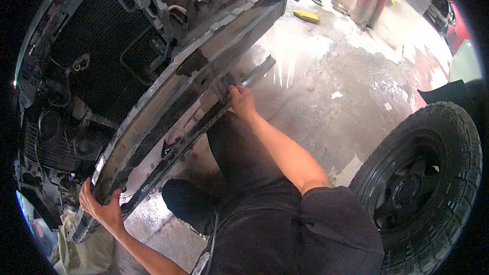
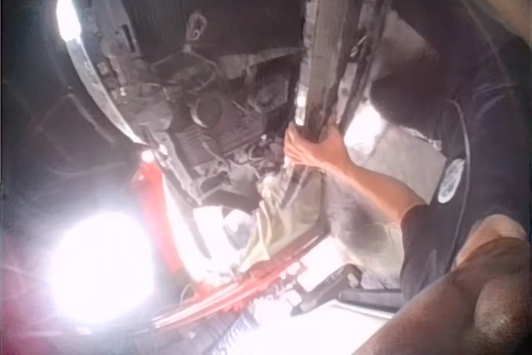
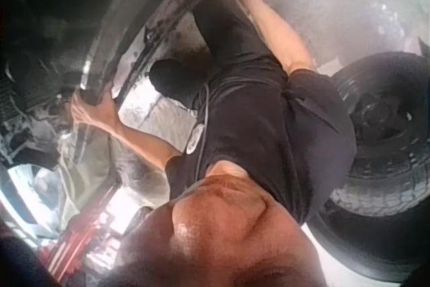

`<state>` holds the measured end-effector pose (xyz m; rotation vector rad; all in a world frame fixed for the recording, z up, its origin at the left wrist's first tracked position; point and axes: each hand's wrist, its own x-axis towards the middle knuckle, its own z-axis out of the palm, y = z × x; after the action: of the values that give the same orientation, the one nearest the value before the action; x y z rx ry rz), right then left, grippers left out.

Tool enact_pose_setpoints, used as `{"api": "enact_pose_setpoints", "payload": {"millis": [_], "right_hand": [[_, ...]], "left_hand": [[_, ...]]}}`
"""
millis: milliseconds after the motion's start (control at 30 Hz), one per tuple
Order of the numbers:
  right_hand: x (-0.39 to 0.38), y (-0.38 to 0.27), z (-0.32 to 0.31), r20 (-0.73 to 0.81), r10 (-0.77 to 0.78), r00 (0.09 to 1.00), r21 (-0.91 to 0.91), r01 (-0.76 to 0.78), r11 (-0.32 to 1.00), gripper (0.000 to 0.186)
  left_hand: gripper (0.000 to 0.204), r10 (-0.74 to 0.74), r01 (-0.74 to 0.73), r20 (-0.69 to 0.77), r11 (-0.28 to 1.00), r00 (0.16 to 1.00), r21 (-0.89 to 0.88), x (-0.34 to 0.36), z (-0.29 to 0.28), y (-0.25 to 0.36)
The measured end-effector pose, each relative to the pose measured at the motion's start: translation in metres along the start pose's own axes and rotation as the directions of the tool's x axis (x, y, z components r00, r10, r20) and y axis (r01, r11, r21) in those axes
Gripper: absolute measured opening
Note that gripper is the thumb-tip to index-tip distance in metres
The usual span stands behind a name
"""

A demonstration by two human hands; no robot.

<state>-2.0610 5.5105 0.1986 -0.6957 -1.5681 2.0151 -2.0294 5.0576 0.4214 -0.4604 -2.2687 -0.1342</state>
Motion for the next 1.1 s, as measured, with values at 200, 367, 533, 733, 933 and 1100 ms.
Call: {"api": "enact_pose_setpoints", "payload": {"millis": [200,367,533,733,933,1100], "right_hand": [[0.002,-0.017,-0.016,0.151,0.2,0.968,0.057,-0.211,0.976,0.036],[0.009,0.012,-0.014,0.061,-0.113,0.992,-0.151,0.121,0.981,0.035],[0.003,0.002,-0.005,0.035,0.035,0.999,0.035,-0.036,0.999,0.034],[-0.001,-0.013,-0.021,0.179,0.274,0.945,0.199,-0.308,0.93,0.023],[-0.084,-0.029,0.0,0.195,0.173,0.965,-0.001,-0.176,0.984,0.033],[-0.159,-0.058,0.05,0.635,-0.209,0.743,-0.05,0.309,0.95,0.036]], "left_hand": [[0.092,0.038,-0.038,-0.014,0.999,0.999,0.003,0.002,0.0,0.001],[0.092,0.019,-0.019,-0.002,1.0,1.0,-0.016,0.003,0.001,0.003],[0.092,0.023,-0.023,-0.012,1.0,1.0,-0.006,0.002,-0.001,0.003],[0.092,0.028,-0.028,-0.012,0.999,1.0,-0.017,0.004,0.002,0.005],[0.103,0.043,-0.048,-0.103,0.998,0.994,-0.048,-0.001,0.005,0.003],[0.098,0.099,-0.099,-0.165,0.995,0.981,0.007,-0.006,0.002,0.004]]}}
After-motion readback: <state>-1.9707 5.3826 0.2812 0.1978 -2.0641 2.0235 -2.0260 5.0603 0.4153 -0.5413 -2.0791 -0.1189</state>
